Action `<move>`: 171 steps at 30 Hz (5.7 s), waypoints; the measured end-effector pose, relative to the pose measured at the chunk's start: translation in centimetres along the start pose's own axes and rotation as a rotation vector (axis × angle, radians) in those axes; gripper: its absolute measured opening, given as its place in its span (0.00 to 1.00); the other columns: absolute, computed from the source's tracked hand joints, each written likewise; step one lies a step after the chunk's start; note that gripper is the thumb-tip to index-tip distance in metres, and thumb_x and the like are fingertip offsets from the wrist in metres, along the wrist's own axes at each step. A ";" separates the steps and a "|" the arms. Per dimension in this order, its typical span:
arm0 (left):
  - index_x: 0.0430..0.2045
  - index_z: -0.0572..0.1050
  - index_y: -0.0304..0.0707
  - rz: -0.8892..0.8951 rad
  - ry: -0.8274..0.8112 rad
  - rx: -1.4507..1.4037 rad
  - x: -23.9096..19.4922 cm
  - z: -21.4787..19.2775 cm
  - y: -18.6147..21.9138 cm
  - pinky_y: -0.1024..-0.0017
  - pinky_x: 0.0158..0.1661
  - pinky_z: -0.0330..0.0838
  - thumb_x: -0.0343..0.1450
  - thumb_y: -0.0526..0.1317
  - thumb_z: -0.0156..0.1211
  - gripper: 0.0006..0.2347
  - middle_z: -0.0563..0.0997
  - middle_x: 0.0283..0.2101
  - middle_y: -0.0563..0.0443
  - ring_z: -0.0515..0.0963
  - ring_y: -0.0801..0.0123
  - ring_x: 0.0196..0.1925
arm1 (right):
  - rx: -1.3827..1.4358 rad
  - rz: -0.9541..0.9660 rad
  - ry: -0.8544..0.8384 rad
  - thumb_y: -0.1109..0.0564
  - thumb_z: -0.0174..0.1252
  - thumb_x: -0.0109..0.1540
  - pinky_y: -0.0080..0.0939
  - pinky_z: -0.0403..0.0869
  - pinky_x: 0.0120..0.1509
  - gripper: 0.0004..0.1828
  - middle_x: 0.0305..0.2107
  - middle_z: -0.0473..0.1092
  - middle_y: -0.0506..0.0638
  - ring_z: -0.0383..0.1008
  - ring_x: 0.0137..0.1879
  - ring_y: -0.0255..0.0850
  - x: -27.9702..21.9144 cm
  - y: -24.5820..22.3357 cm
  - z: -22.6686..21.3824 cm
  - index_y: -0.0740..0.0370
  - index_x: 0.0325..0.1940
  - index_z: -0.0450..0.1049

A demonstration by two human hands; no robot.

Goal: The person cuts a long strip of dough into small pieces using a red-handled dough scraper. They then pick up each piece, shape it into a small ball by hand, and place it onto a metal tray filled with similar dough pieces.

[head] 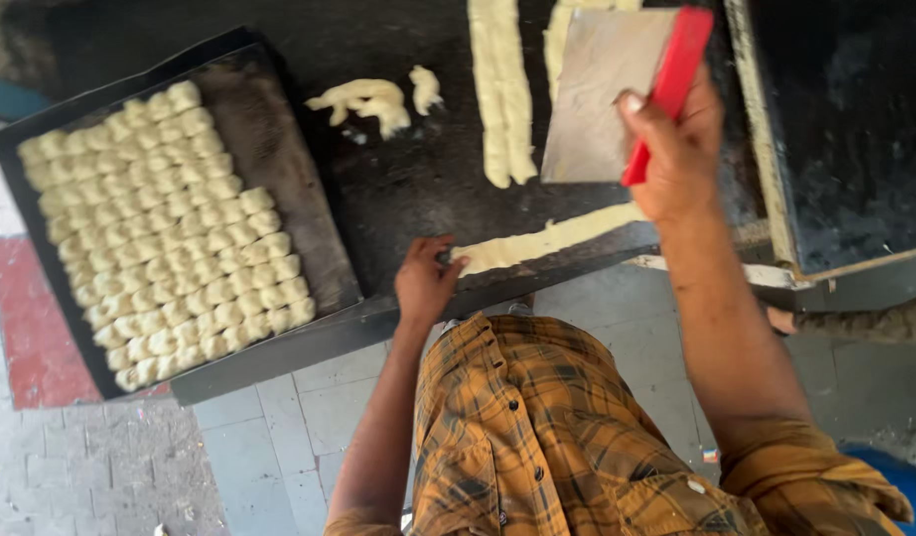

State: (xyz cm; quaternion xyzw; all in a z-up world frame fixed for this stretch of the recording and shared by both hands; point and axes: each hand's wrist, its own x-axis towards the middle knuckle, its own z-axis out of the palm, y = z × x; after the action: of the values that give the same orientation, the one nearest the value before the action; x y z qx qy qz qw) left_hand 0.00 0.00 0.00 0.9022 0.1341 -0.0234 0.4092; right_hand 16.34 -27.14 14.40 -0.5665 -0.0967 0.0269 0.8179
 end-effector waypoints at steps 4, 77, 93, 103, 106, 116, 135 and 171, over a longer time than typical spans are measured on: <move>0.38 0.83 0.40 0.004 0.116 -0.017 -0.4 1.9 -0.5 0.71 0.31 0.76 0.65 0.45 0.72 0.12 0.82 0.43 0.51 0.82 0.70 0.28 | 0.110 0.085 0.096 0.67 0.60 0.70 0.26 0.68 0.36 0.21 0.41 0.73 0.45 0.69 0.36 0.27 -2.9 1.8 -4.3 0.59 0.67 0.69; 0.29 0.78 0.37 -0.042 0.215 0.076 -0.8 3.2 -0.5 0.63 0.29 0.70 0.74 0.45 0.66 0.10 0.77 0.28 0.50 0.77 0.62 0.26 | -1.549 0.246 -0.068 0.61 0.61 0.62 0.67 0.71 0.36 0.21 0.25 0.72 0.69 0.74 0.33 0.68 -12.4 9.0 -11.7 0.73 0.52 0.60; 0.29 0.78 0.38 -0.010 0.172 0.030 -0.7 2.3 -0.9 0.63 0.28 0.72 0.73 0.45 0.65 0.10 0.77 0.29 0.50 0.79 0.63 0.25 | -1.590 0.281 -0.113 0.59 0.61 0.64 0.65 0.72 0.37 0.23 0.25 0.73 0.67 0.76 0.34 0.67 -12.7 10.7 -7.8 0.69 0.56 0.58; 0.29 0.78 0.38 0.016 0.125 0.013 -0.5 1.6 -1.1 0.63 0.28 0.72 0.73 0.45 0.65 0.10 0.77 0.28 0.51 0.79 0.64 0.25 | -1.482 0.292 -0.108 0.60 0.59 0.63 0.65 0.74 0.37 0.24 0.26 0.74 0.67 0.76 0.34 0.67 -12.3 10.7 -4.1 0.70 0.58 0.58; 0.30 0.78 0.38 0.023 0.111 -0.015 -0.4 1.4 -1.2 0.63 0.28 0.73 0.73 0.45 0.65 0.09 0.78 0.29 0.51 0.79 0.64 0.24 | -1.523 0.266 -0.098 0.60 0.60 0.63 0.66 0.73 0.38 0.23 0.27 0.74 0.68 0.76 0.35 0.68 -11.2 12.7 -3.8 0.69 0.56 0.58; 0.29 0.77 0.40 0.049 0.062 -0.021 -0.2 1.0 -1.7 0.62 0.28 0.73 0.72 0.46 0.65 0.10 0.77 0.28 0.51 0.80 0.63 0.25 | -1.494 0.295 -0.081 0.59 0.61 0.63 0.67 0.71 0.37 0.23 0.25 0.73 0.68 0.75 0.33 0.68 -14.9 9.6 0.0 0.69 0.57 0.59; 0.35 0.77 0.38 0.119 -0.050 -0.041 -0.3 0.0 -2.3 0.61 0.29 0.75 0.71 0.44 0.66 0.10 0.78 0.31 0.50 0.81 0.62 0.26 | -1.504 0.295 -0.061 0.61 0.59 0.62 0.67 0.72 0.42 0.23 0.25 0.73 0.70 0.75 0.34 0.68 -13.6 14.6 5.4 0.70 0.57 0.59; 0.50 0.68 0.34 -0.145 -0.180 -0.421 -0.9 -0.2 -1.2 0.68 0.33 0.76 0.66 0.36 0.69 0.20 0.85 0.38 0.45 0.85 0.61 0.32 | -0.061 0.390 0.196 0.66 0.63 0.64 0.38 0.75 0.66 0.32 0.54 0.72 0.48 0.74 0.58 0.36 -9.2 14.2 1.6 0.61 0.71 0.62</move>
State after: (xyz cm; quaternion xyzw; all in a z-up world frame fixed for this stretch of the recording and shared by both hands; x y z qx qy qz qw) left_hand -1.24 0.69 -0.65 0.7792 0.1633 -0.1045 0.5960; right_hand 7.96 -22.03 0.55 -0.5989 0.0941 0.1264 0.7852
